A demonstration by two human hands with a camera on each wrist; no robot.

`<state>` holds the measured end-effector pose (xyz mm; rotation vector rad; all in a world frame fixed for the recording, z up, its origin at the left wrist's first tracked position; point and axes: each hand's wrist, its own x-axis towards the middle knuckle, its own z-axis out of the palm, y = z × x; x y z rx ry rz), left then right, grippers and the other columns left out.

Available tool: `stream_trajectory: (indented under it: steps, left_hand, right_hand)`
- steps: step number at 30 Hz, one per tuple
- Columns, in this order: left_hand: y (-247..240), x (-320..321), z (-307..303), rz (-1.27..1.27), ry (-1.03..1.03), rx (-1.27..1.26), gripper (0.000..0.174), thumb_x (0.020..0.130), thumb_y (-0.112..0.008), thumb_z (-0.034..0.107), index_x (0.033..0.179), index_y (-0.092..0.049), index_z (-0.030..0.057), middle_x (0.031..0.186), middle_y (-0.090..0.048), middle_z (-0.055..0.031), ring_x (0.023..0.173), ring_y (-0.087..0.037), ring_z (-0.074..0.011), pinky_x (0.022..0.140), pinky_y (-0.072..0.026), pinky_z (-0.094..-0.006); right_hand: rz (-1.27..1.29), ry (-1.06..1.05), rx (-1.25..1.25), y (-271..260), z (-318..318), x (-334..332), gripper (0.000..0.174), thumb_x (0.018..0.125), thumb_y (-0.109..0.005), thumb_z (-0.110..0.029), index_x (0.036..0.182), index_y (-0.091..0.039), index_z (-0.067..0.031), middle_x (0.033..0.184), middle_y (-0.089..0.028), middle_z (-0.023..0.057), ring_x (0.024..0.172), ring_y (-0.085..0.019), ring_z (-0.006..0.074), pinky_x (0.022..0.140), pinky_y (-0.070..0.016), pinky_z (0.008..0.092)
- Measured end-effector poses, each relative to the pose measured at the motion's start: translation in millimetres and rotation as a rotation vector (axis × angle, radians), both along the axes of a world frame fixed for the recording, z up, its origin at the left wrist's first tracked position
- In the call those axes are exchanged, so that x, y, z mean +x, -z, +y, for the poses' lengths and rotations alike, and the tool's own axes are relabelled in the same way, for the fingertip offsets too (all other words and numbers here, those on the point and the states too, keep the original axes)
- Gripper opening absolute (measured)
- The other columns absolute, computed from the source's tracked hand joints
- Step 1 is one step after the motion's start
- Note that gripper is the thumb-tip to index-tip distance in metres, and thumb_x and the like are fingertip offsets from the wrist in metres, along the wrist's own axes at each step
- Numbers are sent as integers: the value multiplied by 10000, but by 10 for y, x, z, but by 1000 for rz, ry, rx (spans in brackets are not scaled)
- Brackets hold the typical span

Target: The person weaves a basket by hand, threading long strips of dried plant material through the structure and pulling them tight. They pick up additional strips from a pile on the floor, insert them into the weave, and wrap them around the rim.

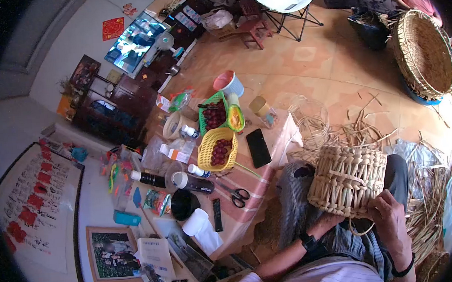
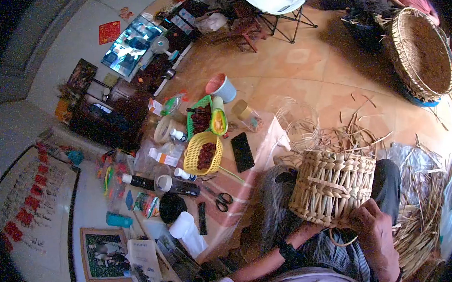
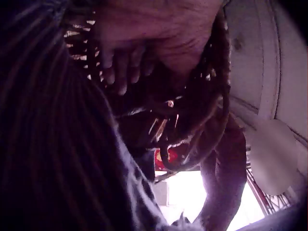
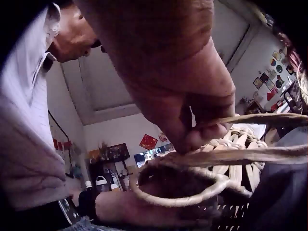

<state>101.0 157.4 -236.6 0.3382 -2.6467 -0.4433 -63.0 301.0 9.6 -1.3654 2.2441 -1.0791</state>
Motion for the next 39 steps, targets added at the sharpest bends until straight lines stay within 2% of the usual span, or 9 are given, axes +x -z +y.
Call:
stream_trajectory:
  steps: [5, 8, 18, 23, 26, 28, 33, 36, 39]
  left_hand:
    - [-477, -181, -92, -309, 97, -74, 461, 1023, -520, 287, 1433, -532, 76, 1505, -480, -214, 1454, -407, -411, 1237, -319, -577]
    - [-163, -94, -70, 69, 119, -154, 491, 1004, -556, 252, 1463, -528, 76, 1509, -484, -228, 1440, -420, -422, 1241, -299, -588]
    - [-415, -41, -110, -187, 312, 969, 500, 1110, -509, 233, 1582, -439, 83, 1669, -382, -151, 1547, -313, -352, 1317, -198, -493]
    - [-760, 24, -174, -798, 241, 258, 478, 1100, -519, 178, 1557, -458, 50, 1647, -415, -144, 1532, -349, -328, 1308, -243, -468]
    - [-621, 223, -344, -517, 151, 651, 482, 1104, -518, 215, 1557, -462, 60, 1654, -409, -138, 1536, -345, -326, 1309, -236, -468]
    - [-776, 162, -350, -647, 169, 280, 492, 1107, -519, 246, 1567, -458, 80, 1669, -391, -133, 1546, -332, -326, 1312, -223, -475]
    - [-914, -36, -300, -610, 231, 543, 534, 1096, -540, 308, 1585, -449, 113, 1696, -351, -133, 1579, -278, -329, 1323, -176, -479]
    - [-692, 7, -343, -172, 266, -6, 581, 1076, -576, 343, 1594, -439, 118, 1705, -335, -128, 1590, -253, -326, 1328, -161, -475]
    - [-667, 173, -417, -339, 166, 329, 621, 1068, -585, 379, 1610, -415, 128, 1720, -304, -120, 1600, -231, -318, 1333, -146, -472]
  right_hand:
    - [67, 46, 1, 147, -25, 52, 175, 805, -797, -23, 935, -680, -32, 901, -623, 143, 787, -677, 366, 668, -537, 442]
    - [39, 55, -35, -3, -49, 34, 185, 802, -785, -5, 965, -701, -32, 912, -625, 151, 786, -676, 367, 673, -540, 436]
    - [8, 26, 73, 122, 74, -99, 180, 825, -794, -36, 988, -721, -18, 876, -637, 139, 768, -679, 334, 655, -525, 404]
    - [28, 37, 40, -46, 103, -133, 197, 824, -811, -64, 995, -724, -18, 860, -644, 139, 748, -681, 324, 648, -522, 400]
    - [64, 41, 28, 43, 137, -158, 223, 819, -846, -147, 958, -708, -40, 830, -646, 138, 713, -680, 349, 619, -522, 434]
    - [88, 31, 1, 76, 94, -127, 234, 818, -855, -177, 939, -699, -51, 813, -646, 137, 696, -677, 361, 608, -521, 451]
    - [70, 27, 18, 16, 13, -42, 183, 819, -814, -74, 969, -715, -37, 818, -633, 135, 717, -672, 338, 634, -516, 417]
    - [64, 51, 2, -54, 40, -63, 204, 807, -838, -108, 947, -705, -39, 820, -634, 132, 707, -666, 336, 617, -503, 424]
    - [124, 58, 17, 64, 73, -108, 202, 808, -850, -143, 919, -713, -44, 805, -649, 150, 696, -678, 358, 609, -524, 437]
